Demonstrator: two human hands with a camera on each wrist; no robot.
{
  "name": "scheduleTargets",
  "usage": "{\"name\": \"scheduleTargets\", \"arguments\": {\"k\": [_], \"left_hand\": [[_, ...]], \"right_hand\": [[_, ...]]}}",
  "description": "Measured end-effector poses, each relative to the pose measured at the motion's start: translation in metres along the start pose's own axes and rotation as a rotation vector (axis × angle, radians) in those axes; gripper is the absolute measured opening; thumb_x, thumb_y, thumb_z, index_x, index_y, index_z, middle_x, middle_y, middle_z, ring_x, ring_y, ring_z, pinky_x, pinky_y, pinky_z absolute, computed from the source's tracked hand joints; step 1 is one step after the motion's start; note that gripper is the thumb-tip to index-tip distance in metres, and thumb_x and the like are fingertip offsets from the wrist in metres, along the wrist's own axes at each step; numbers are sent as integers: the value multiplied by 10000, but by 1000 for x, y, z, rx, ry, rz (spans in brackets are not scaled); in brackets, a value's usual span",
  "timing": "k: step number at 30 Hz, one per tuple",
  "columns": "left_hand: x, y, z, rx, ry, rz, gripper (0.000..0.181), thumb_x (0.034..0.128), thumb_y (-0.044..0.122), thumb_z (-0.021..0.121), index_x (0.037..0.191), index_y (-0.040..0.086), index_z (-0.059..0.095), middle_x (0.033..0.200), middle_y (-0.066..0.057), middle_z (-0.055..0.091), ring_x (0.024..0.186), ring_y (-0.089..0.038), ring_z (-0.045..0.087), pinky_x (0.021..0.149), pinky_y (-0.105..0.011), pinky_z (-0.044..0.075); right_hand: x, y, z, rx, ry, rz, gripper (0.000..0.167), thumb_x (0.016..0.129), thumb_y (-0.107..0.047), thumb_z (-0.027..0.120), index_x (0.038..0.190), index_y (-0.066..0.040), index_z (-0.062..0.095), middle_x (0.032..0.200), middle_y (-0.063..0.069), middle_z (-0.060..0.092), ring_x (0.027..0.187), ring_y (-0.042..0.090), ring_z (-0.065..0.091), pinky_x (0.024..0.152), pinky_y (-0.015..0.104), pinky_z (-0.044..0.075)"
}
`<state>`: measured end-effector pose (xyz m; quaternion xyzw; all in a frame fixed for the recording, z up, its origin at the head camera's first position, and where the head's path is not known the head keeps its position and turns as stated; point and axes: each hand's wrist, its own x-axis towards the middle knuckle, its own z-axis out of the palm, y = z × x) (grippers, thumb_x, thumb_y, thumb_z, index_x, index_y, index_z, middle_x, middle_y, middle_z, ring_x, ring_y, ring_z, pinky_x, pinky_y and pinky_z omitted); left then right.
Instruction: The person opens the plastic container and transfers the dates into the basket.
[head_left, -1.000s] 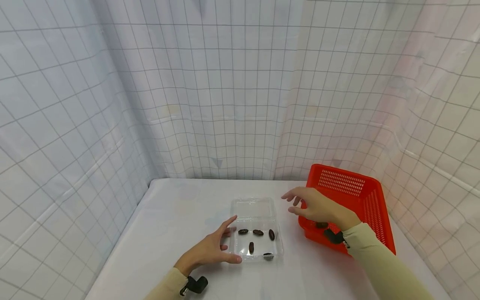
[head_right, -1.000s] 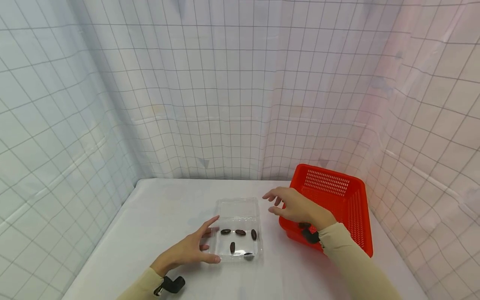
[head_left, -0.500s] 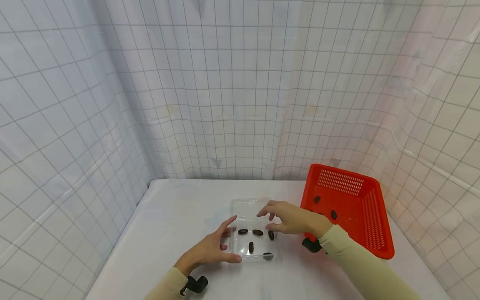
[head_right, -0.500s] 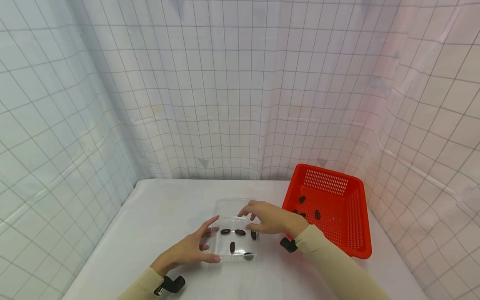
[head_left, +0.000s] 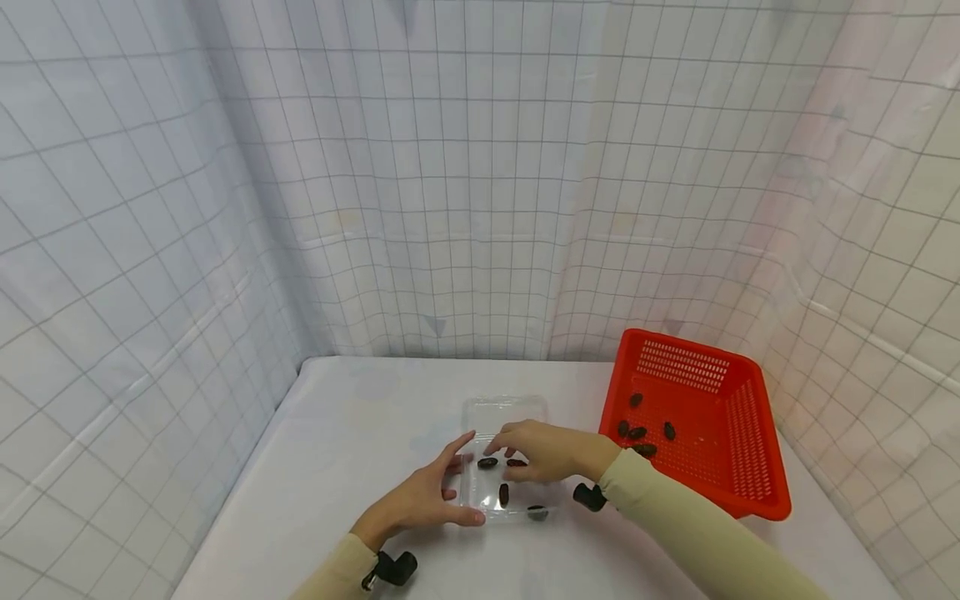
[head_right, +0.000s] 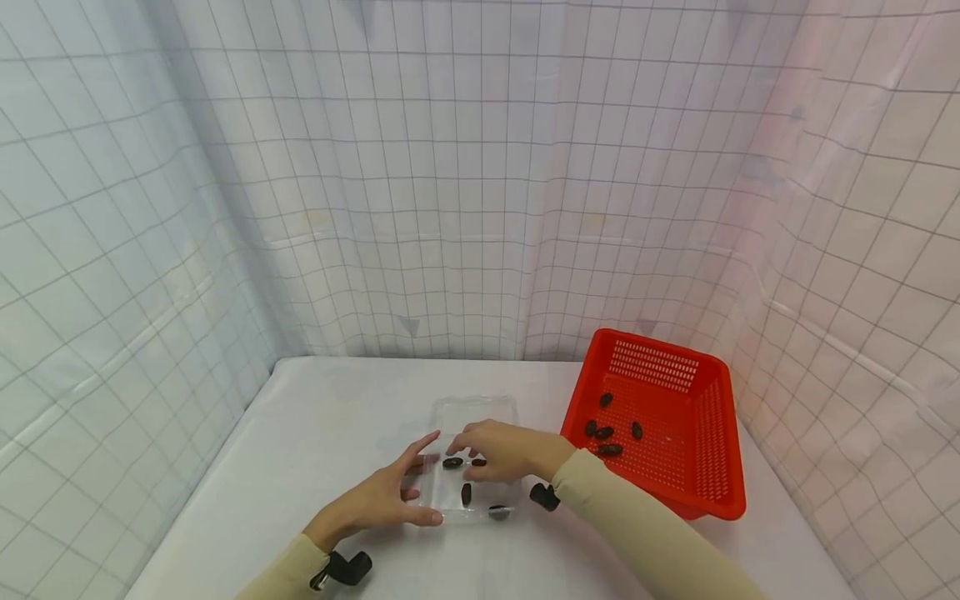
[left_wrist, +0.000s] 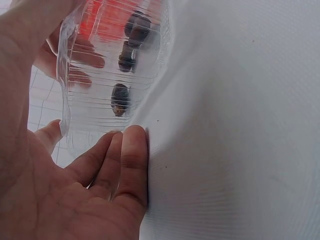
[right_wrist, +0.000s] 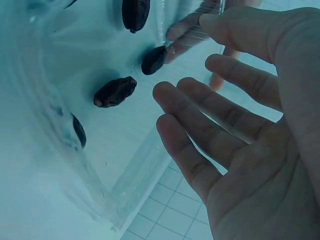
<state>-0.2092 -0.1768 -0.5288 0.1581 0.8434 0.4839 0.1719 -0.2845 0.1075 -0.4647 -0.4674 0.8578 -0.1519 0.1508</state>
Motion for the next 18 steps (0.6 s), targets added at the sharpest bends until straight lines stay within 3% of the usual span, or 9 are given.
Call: {"name": "scheduleTargets", "arguments": {"k": [5,10,18], "left_hand": [[0,0,1,-15,-2,-1,1298,897,426,1029,1880,372,183,1826,-268,461,1448,-452,726,1226,-635,575],[-1,0,1,-10,-8,0,1299,900,432,1023,1882,369,174,1814,-284,468,1413,-445,747,1221,-640,578],[0,0,0,-17,-11,12,1302,904,427,1022,1885,356,168,1794,-332,464,1444,-468,727,1216,-629,587]], "right_hand": [[10,-1,8,-22,-23,-32,454,1118,-185,805,1556,-92,730,1514,61,791,1306,210,799,1149,319,635],[20,-5,12,-31,-55,-10,489,1100,-199,833,1566,-92,733,1509,38,800,1314,179,786,1163,316,627],[35,-13,11,-85,-94,0,468,1067,-165,868,1521,-103,774,1306,22,790,1162,89,741,1058,235,614]]}}
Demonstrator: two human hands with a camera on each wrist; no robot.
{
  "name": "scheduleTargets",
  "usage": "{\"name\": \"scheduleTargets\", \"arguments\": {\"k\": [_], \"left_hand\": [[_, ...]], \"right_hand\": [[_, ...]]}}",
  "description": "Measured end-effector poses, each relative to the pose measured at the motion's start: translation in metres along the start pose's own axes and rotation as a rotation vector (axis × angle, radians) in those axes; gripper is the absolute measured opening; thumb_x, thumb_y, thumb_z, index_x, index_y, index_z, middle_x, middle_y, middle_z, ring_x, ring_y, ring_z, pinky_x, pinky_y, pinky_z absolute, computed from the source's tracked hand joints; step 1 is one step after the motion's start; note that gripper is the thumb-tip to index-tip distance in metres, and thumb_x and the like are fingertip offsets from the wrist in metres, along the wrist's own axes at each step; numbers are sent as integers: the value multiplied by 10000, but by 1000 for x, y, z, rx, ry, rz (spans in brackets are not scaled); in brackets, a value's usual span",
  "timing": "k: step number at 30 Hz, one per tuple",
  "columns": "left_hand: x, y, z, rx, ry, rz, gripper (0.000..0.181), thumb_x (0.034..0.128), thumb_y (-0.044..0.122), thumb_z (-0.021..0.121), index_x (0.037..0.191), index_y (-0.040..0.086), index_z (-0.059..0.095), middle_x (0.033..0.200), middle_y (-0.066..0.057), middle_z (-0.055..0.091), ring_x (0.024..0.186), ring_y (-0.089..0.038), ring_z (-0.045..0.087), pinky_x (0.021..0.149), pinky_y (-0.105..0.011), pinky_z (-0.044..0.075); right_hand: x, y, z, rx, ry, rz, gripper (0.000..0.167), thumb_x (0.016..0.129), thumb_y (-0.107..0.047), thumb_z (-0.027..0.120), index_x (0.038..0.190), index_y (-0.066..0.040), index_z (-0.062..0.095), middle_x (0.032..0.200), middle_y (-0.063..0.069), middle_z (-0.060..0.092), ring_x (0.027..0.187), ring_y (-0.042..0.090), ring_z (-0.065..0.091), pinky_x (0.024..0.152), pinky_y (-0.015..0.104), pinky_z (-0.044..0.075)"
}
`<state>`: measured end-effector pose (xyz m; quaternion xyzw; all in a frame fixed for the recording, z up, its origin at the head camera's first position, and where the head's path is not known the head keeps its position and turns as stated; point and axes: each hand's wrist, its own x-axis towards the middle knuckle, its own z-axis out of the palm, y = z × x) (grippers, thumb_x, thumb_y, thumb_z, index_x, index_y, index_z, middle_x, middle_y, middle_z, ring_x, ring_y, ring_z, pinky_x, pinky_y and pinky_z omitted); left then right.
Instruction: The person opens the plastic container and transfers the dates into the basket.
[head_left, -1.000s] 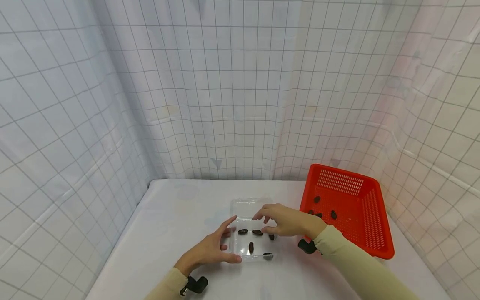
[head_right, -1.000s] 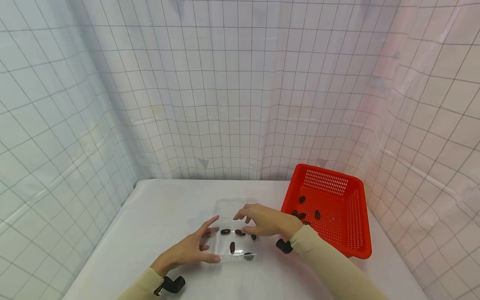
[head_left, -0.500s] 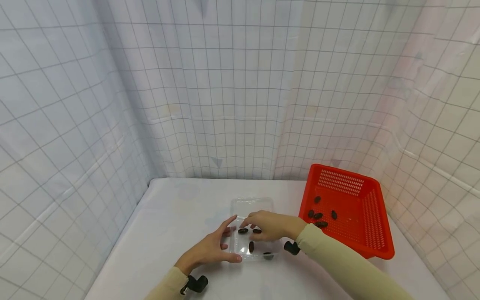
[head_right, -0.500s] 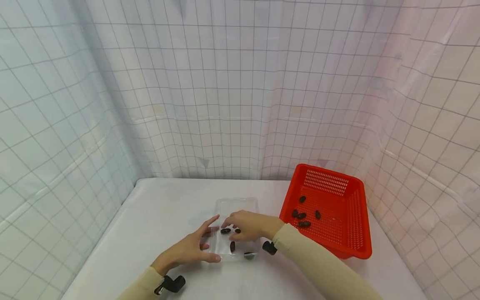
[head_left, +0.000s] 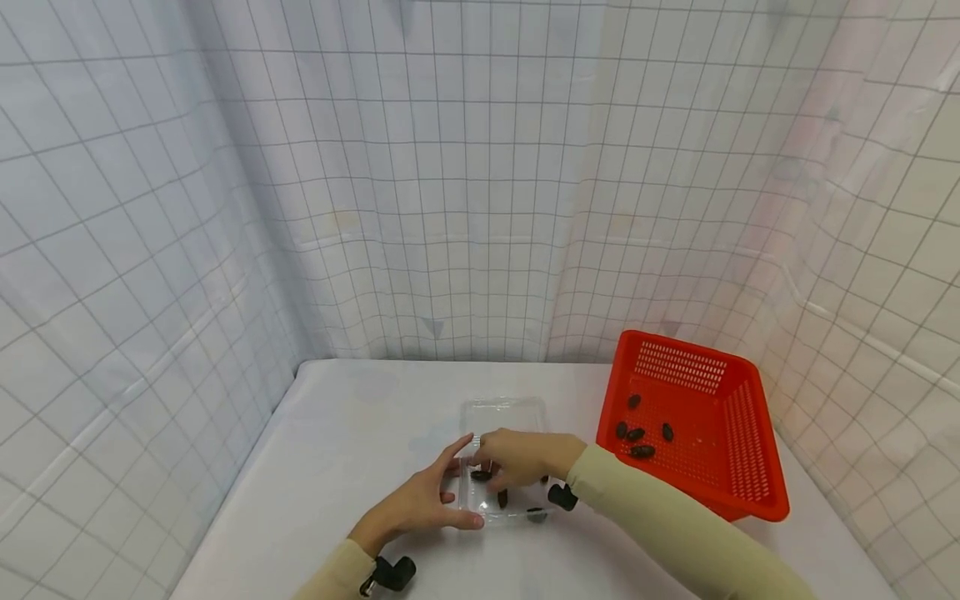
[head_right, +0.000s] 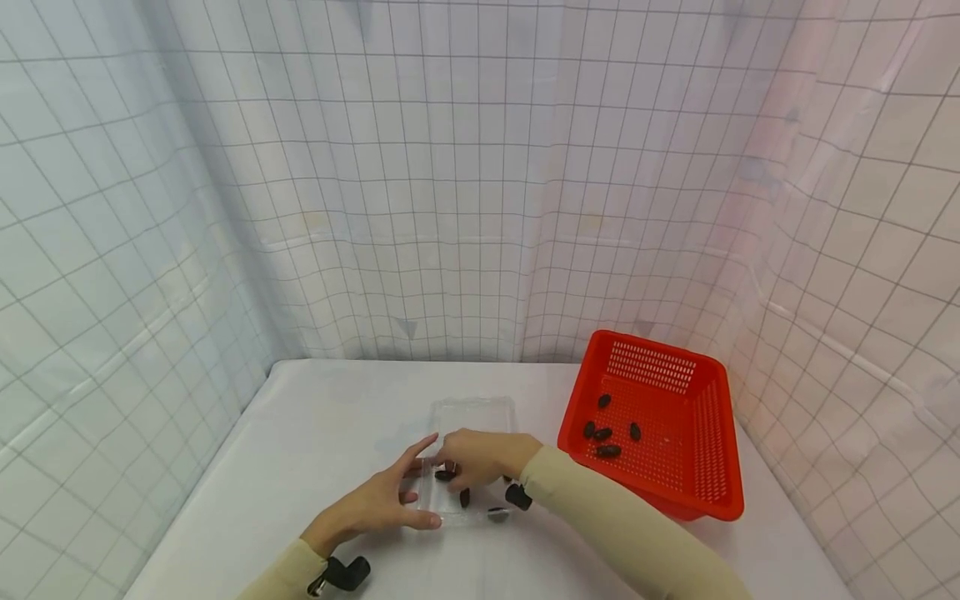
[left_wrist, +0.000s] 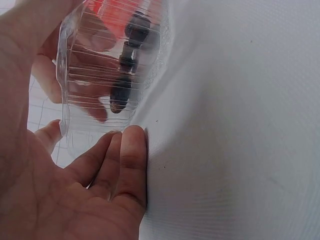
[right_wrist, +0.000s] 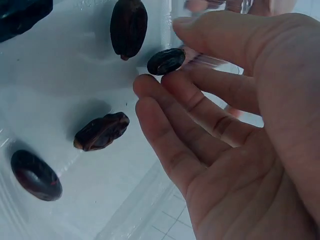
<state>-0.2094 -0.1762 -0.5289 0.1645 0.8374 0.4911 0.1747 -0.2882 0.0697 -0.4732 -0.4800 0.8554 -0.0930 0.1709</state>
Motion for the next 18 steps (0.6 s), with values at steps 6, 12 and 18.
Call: {"name": "scheduleTargets", "arguments": {"k": [6,12,18], "left_hand": [[2,0,-1,-1,-17,8,1299,921,444,1011,1887,370,145,1817,-301,457,1445,-464,730,1216,-635,584],[-1,3,-1,-7,-18,1,1290,914,440,1016,1877,422,159,1809,-310,464,1425,-478,734,1214,-665,574],[0,3,-2,10,-13,10,1301,908,422,1018,1886,365,161,1794,-283,502,1395,-441,753,1206,-658,581]], "right_hand": [[9,-4,0,23,-42,-44,311,1034,-80,889,1343,-108,860,1238,-32,838,1026,1,727,947,157,602],[16,-8,4,31,-51,-51,247,999,-14,881,1210,-142,891,1146,-79,876,953,-18,757,884,145,615],[15,-10,3,13,-42,-42,255,996,15,866,1187,-154,880,1094,-87,855,942,19,744,887,157,616]]}}
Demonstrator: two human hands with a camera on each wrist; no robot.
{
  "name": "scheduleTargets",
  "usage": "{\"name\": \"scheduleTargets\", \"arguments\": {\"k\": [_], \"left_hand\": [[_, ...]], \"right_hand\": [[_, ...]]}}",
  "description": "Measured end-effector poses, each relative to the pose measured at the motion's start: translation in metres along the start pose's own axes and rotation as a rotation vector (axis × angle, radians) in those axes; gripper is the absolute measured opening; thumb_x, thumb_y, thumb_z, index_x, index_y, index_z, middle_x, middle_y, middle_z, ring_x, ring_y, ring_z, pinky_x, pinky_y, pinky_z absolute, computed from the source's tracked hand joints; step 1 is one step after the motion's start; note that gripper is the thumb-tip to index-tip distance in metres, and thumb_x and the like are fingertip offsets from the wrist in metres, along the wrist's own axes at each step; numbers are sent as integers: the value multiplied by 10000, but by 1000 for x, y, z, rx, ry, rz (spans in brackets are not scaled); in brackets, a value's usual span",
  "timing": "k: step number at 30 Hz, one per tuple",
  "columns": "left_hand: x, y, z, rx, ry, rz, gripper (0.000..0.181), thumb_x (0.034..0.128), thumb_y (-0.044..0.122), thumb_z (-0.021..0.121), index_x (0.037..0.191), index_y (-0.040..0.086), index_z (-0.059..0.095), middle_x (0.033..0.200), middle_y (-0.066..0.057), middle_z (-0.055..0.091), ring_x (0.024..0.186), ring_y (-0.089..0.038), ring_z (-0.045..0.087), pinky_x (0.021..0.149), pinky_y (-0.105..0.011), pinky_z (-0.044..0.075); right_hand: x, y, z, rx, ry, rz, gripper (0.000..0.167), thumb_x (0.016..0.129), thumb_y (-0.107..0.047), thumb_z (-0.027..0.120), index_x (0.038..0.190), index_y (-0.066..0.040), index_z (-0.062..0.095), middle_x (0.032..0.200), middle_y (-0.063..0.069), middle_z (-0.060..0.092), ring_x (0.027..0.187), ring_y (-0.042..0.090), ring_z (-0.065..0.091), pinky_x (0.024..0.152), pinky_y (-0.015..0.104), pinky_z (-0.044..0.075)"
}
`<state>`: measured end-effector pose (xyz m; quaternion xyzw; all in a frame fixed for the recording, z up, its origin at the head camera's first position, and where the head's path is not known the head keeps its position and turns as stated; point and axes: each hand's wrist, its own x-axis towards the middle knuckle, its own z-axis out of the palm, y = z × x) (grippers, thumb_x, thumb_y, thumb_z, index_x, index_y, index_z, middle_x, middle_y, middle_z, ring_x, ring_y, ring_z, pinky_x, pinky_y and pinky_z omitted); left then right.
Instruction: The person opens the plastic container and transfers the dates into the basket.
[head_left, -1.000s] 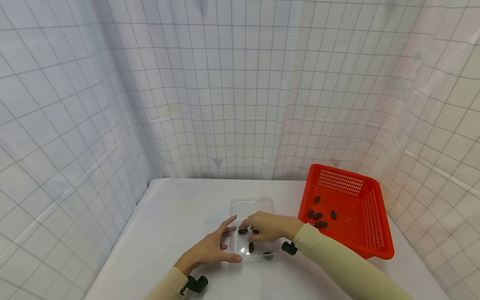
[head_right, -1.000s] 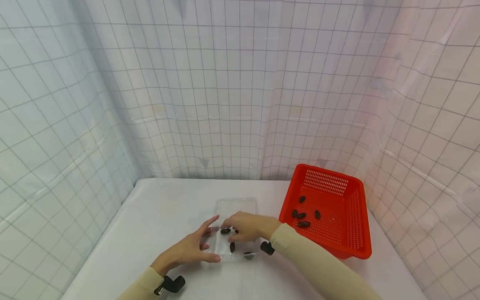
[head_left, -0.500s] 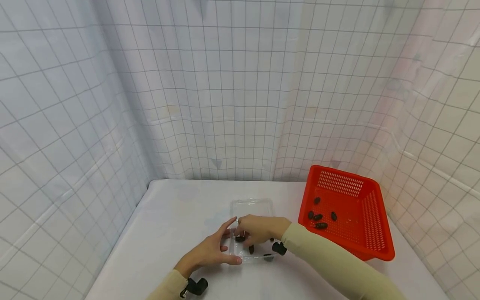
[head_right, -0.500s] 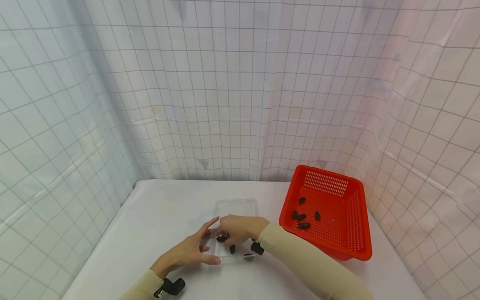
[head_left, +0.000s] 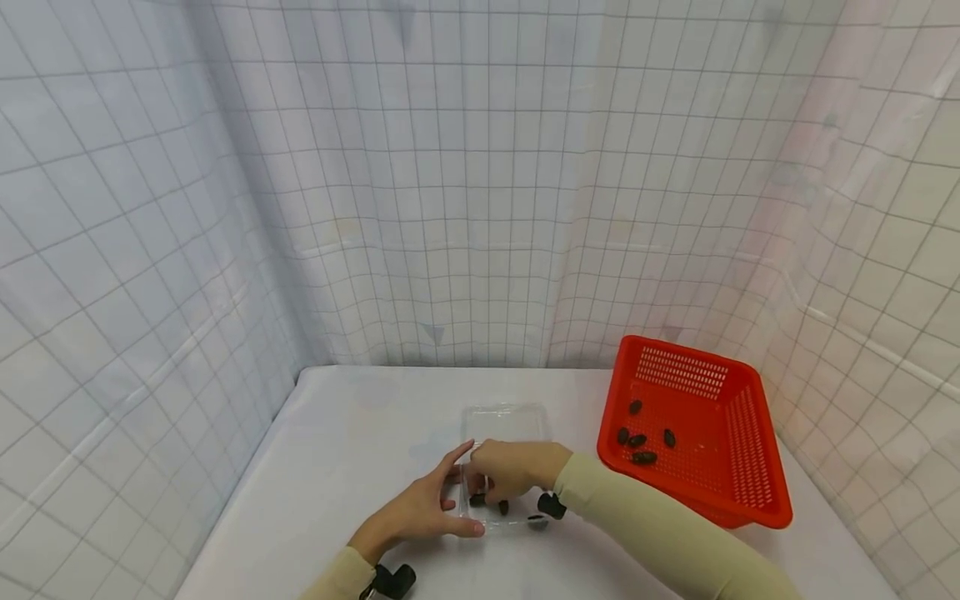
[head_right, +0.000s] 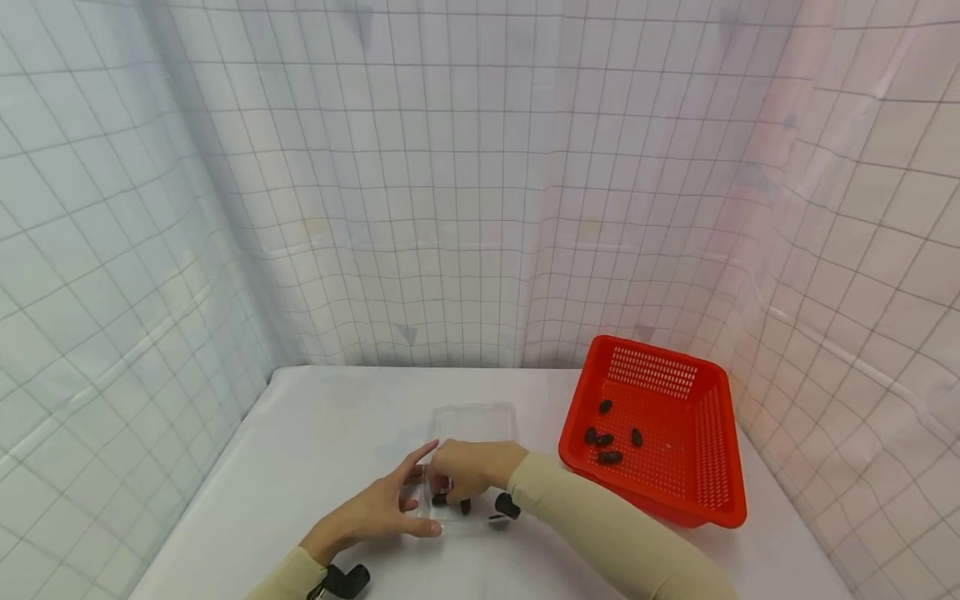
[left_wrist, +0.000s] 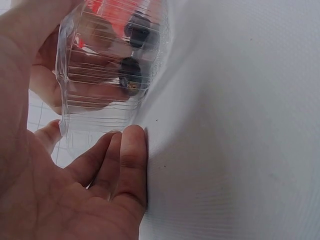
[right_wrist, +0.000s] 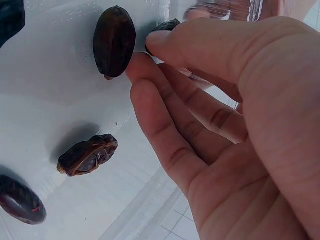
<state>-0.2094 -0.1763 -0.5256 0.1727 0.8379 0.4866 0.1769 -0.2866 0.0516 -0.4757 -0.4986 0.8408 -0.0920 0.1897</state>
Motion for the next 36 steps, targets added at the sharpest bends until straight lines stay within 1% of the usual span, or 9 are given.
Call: {"name": "scheduleTargets", "arguments": {"k": [3,9,13,20,24,30,32,36], "left_hand": [[0,-1,1,2,3,-4,1311,903,416,1021,1888,343,160,1788,-261,520,1380,-428,758,1206,-663,577],[-1,-3,1,-2,-3,-7,1314,907,426,1018,1890,353,149,1788,-262,518,1400,-426,742,1203,-657,578],[-1,-3,2,2,-6,-3,1311,912,432,1014,1891,347,144,1785,-273,516,1404,-419,738,1196,-648,586],[-2,-1,2,-4,2,-3,1302,913,431,1016,1888,353,156,1777,-308,506,1466,-457,709,1209,-643,585],[-2,-1,2,-2,1,-4,1304,915,434,1014,1888,361,149,1782,-328,486,1477,-475,699,1207,-644,588],[-3,0,1,6,9,-19,1301,916,435,1014,1886,384,147,1794,-323,470,1461,-473,709,1200,-653,588],[-2,0,1,2,14,-15,1298,914,425,1017,1884,382,157,1793,-319,475,1480,-467,698,1207,-649,586],[-1,1,2,-9,14,-10,1295,911,410,1018,1883,372,164,1799,-310,475,1520,-454,672,1221,-638,582]], "right_hand": [[-1,-1,0,-10,5,-2,263,990,29,859,1179,-155,867,1076,-89,839,935,24,735,880,151,609],[-1,-1,2,-20,11,-23,267,980,31,870,1171,-153,835,1052,-87,806,913,5,707,850,128,583],[-3,-1,1,11,17,-38,266,969,47,868,1150,-142,818,1038,-86,791,897,-1,697,838,130,579],[-8,2,4,40,39,-49,269,974,27,878,1118,-172,767,970,-124,736,837,-31,635,802,120,561],[-13,3,3,56,61,-51,286,985,29,861,1175,-163,769,990,-107,754,853,-35,648,823,117,570],[-24,4,-1,109,73,-34,416,1017,63,785,1373,-150,796,1074,-53,823,881,-45,687,857,123,593],[-28,4,-3,106,89,-41,418,1020,74,766,1376,-140,814,1070,-39,828,883,-38,682,869,121,593],[-34,5,-6,96,127,-65,341,1026,66,780,1309,-113,844,1042,-14,830,874,-14,676,880,131,599]]}}
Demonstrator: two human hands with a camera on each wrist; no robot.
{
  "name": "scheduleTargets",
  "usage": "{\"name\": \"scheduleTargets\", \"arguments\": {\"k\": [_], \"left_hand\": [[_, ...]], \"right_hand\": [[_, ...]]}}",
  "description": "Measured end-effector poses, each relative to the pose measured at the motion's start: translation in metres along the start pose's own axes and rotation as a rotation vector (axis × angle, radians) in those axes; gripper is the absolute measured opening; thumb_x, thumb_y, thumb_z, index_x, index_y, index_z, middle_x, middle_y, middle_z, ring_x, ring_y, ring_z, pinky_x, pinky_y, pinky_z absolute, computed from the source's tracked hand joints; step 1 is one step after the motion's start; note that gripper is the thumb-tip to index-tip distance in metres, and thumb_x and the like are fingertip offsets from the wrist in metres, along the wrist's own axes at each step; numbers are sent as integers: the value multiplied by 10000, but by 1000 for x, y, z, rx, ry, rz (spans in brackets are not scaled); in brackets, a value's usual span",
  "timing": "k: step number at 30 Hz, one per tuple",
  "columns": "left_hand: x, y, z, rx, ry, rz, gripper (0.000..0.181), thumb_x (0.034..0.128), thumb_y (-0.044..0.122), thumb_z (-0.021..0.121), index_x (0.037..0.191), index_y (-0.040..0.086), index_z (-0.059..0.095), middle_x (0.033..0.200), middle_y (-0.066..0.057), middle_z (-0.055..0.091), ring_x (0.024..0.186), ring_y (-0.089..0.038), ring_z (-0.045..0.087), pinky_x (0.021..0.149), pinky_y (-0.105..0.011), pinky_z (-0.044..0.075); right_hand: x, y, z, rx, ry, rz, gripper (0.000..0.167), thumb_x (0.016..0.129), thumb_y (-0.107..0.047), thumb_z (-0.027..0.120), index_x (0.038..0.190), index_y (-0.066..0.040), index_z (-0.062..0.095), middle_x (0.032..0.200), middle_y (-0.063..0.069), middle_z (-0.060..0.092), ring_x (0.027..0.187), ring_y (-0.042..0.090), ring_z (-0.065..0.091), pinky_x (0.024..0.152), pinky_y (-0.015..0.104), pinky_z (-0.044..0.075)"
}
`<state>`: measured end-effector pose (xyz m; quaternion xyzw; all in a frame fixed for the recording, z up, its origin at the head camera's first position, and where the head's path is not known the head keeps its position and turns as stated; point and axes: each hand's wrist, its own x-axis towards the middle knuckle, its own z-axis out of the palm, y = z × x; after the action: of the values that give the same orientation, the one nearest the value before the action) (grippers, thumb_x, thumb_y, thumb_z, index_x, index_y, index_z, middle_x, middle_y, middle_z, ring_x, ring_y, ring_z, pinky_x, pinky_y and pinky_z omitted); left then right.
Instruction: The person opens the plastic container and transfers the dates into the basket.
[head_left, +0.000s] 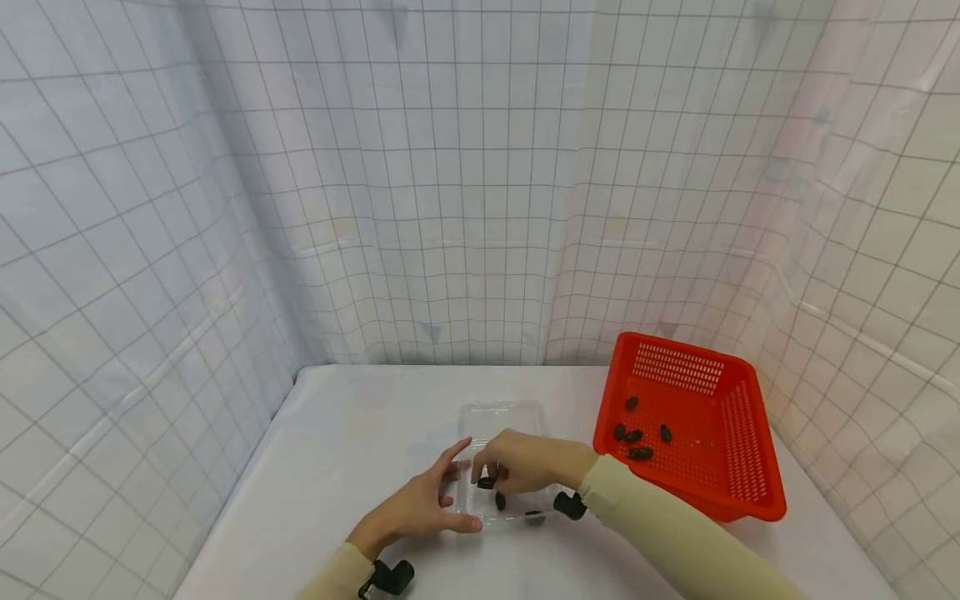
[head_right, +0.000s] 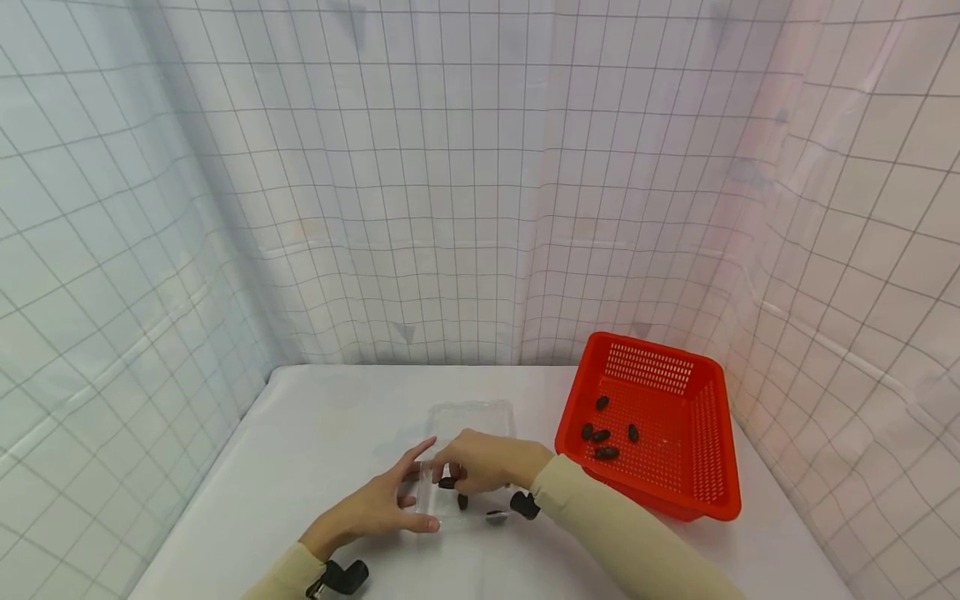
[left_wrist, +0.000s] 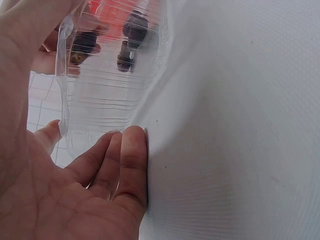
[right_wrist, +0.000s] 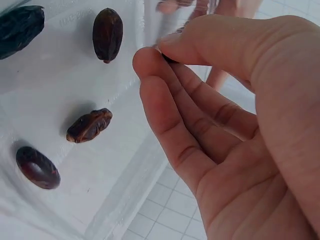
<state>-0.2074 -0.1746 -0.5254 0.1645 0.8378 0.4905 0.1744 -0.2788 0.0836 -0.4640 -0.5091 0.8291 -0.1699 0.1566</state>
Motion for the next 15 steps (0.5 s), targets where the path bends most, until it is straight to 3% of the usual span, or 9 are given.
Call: {"name": "scheduleTargets", "arguments": {"k": [5,15], "left_hand": [[1,-1,0,9,0,-5,1299,908,423,1018,1883,376,161,1815,-298,460,1518,-458,673,1218,-642,584],[1,-3,0,-4,12,4,1306,901,408,1032,1881,384,170,1814,-298,461,1541,-457,651,1217,-634,586]], "right_hand": [[-7,0,-5,25,27,-5,305,1031,45,809,1297,-97,844,1080,23,840,889,-7,698,906,148,617],[-20,5,-10,54,66,26,329,1027,14,834,1337,-98,832,1053,-29,823,904,-26,690,927,156,626]]}}
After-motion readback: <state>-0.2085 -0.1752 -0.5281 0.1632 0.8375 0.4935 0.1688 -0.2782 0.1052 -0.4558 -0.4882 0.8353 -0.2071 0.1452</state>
